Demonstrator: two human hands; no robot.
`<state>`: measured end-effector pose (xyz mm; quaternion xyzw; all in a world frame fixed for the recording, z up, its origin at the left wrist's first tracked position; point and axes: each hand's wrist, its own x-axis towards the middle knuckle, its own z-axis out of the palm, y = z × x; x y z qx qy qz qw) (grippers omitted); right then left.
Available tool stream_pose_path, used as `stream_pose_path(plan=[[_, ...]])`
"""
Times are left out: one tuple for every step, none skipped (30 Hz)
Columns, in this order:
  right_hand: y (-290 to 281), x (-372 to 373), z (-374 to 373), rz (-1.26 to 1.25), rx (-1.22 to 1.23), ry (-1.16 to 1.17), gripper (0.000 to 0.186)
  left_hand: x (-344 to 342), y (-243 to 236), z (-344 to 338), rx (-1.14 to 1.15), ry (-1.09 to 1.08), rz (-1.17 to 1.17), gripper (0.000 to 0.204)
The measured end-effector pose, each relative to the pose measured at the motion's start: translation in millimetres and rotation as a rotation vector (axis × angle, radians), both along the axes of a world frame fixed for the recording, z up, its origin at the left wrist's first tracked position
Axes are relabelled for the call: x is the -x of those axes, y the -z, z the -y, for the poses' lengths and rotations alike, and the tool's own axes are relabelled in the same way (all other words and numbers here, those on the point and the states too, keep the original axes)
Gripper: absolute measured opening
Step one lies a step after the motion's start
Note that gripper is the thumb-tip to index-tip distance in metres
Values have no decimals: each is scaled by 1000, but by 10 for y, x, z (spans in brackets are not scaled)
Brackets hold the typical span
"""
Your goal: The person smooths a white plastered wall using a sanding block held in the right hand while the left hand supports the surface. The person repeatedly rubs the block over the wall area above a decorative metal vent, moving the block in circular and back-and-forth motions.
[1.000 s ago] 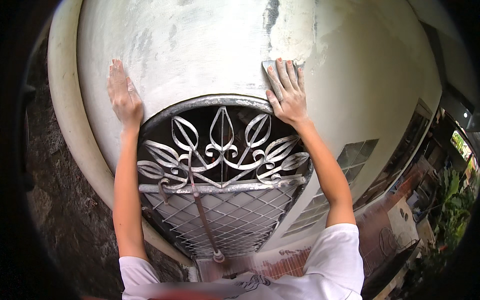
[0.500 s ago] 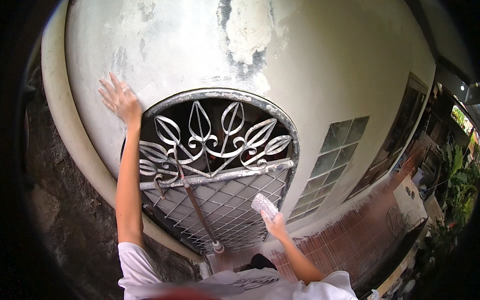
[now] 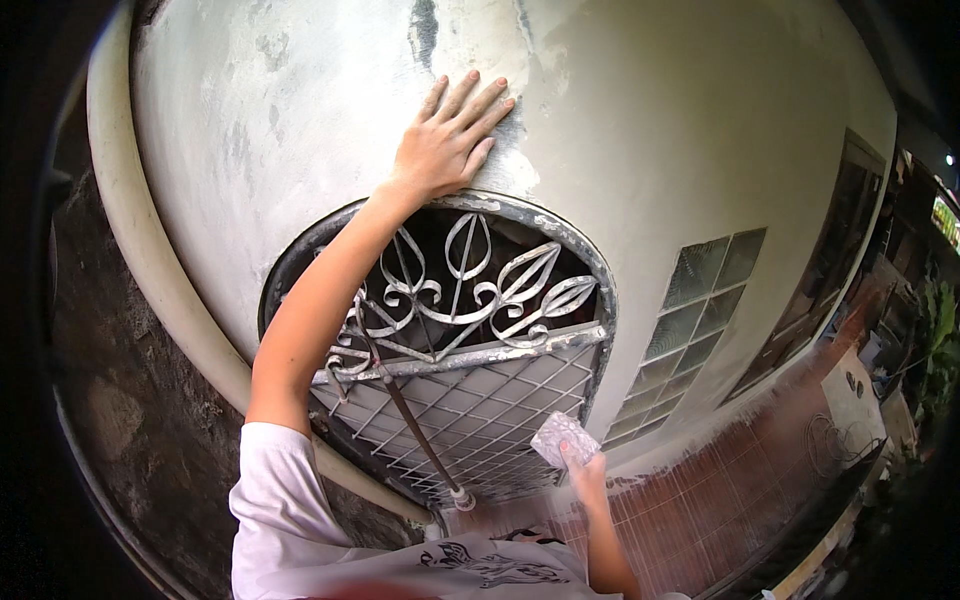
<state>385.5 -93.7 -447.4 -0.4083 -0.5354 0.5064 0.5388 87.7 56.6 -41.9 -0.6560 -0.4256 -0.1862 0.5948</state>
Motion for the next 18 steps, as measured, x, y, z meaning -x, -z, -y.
stream_pose_path(plan=[[2,8,-9,24,18,-22,38,-2,-56,-18,-33,-12,-4,55],[9,21,-13,50,39,-47,39,-9,-99,-33,-39,-61,-3,55],[18,36,-19,76,59,-77,40,-15,-164,-56,-117,-88,17,54],[27,58,-21,91,28,-99,41,-21,-238,-77,-181,-94,73,53],[34,74,-24,108,-8,-121,42,-33,-314,-106,-231,-130,133,53],[40,93,-22,97,-79,-155,43,-33,-380,-131,-313,-130,179,52],[39,100,-21,160,-47,-183,42,-11,-453,-148,-371,-119,164,55],[34,101,-24,174,0,-230,43,4,-532,-177,-348,-153,194,55],[20,90,-24,157,7,-263,44,20,-629,-212,-383,-128,196,54],[-4,65,-33,139,14,-296,45,39,-728,-242,-418,-103,198,54],[-33,16,-37,202,10,-323,45,62,-831,-254,-440,-102,172,55],[-72,-54,-60,367,15,-335,44,90,-948,-250,-449,-162,148,55],[-117,-135,-109,530,17,-343,43,110,-1102,-237,-467,-139,148,57],[-162,-212,-165,692,16,-344,42,109,-1226,-225,-487,-112,147,58],[-199,-301,-210,650,32,-327,41,100,-1337,-211,-366,-53,284,56],[-230,-408,-262,609,49,-306,40,89,-1448,-196,-341,-79,304,60],[-252,-510,-326,554,21,-289,40,59,-1542,-204,-343,-79,328,60],[-262,-579,-417,455,28,-282,40,30,-1611,-217,-343,-81,354,60]])
